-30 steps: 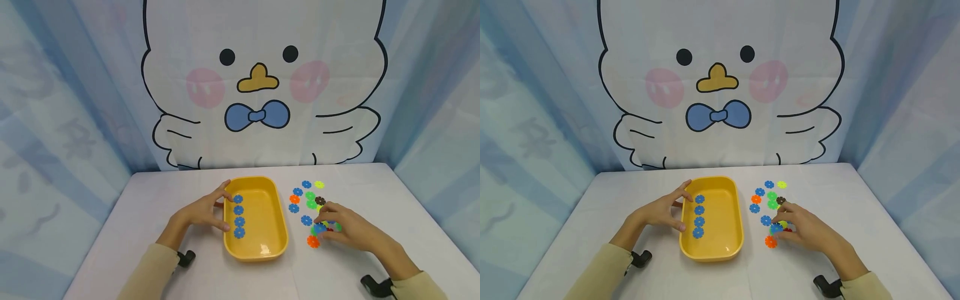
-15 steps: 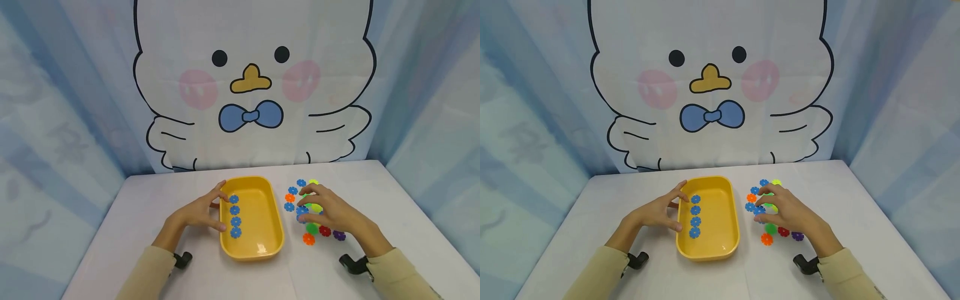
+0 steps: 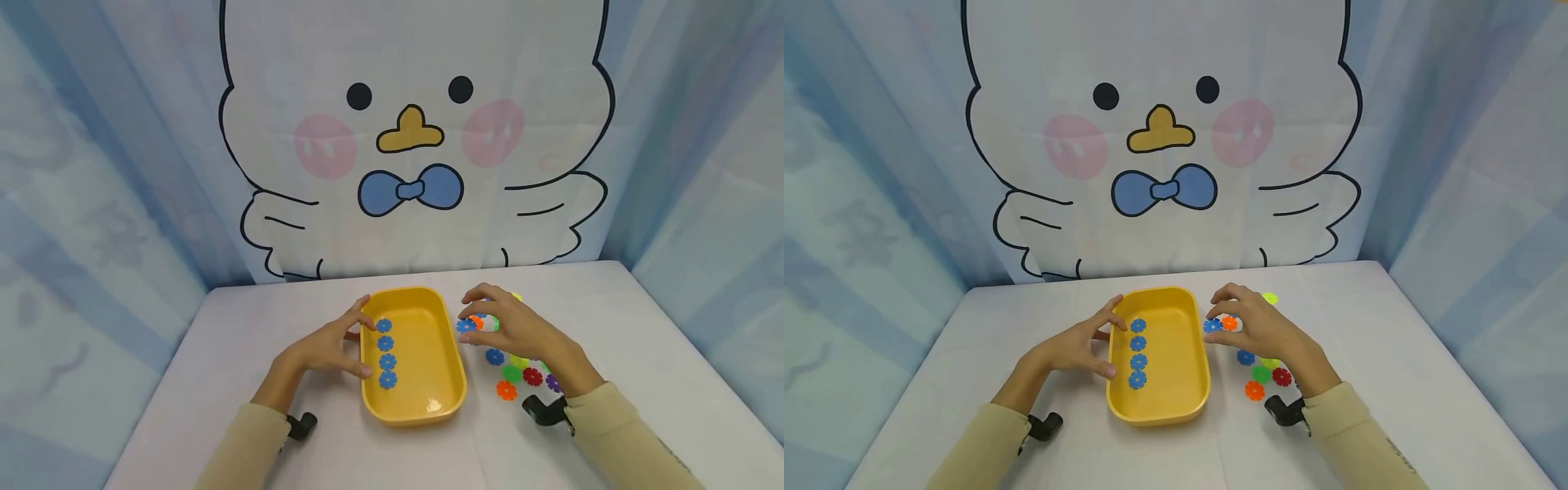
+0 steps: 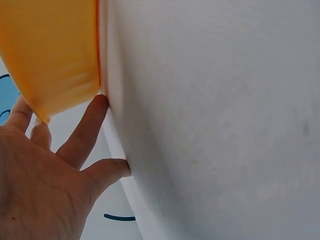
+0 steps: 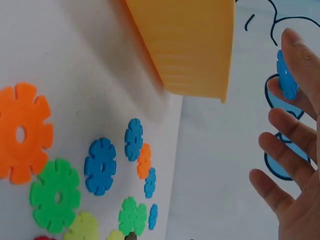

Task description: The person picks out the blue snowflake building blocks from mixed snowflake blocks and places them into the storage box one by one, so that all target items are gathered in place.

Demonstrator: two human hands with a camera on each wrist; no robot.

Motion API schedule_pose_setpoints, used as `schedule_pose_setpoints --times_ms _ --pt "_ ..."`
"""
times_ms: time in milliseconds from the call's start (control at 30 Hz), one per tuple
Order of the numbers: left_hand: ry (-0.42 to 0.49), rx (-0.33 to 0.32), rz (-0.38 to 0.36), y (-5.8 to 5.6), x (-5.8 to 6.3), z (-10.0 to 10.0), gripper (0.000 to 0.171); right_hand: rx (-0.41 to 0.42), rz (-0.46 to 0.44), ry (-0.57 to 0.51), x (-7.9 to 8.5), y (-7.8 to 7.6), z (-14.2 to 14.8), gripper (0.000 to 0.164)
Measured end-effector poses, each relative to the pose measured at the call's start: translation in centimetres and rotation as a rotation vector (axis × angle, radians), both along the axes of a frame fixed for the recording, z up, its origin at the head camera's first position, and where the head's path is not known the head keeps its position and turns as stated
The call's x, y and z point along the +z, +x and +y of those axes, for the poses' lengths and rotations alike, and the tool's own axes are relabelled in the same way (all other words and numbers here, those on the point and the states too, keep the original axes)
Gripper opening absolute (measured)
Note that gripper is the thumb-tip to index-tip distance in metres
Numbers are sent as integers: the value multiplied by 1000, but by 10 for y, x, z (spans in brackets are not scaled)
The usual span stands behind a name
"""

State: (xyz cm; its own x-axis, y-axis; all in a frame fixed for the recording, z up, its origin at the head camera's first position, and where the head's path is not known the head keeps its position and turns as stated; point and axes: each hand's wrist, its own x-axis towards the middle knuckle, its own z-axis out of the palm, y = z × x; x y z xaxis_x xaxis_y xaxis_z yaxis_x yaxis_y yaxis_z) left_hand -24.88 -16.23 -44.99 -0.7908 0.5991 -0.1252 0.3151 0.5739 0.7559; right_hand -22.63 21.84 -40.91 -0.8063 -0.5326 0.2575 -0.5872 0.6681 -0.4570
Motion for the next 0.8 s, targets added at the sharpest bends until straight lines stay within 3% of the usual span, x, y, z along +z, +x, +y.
schedule_pose_setpoints --times_ms 267,800 --pt "-31 37 0 -1 -2 1 76 15 18 -35 1 -5 -14 34" --pt "-21 17 4 -2 -4 -2 76 89 47 -65 12 -21 -44 34"
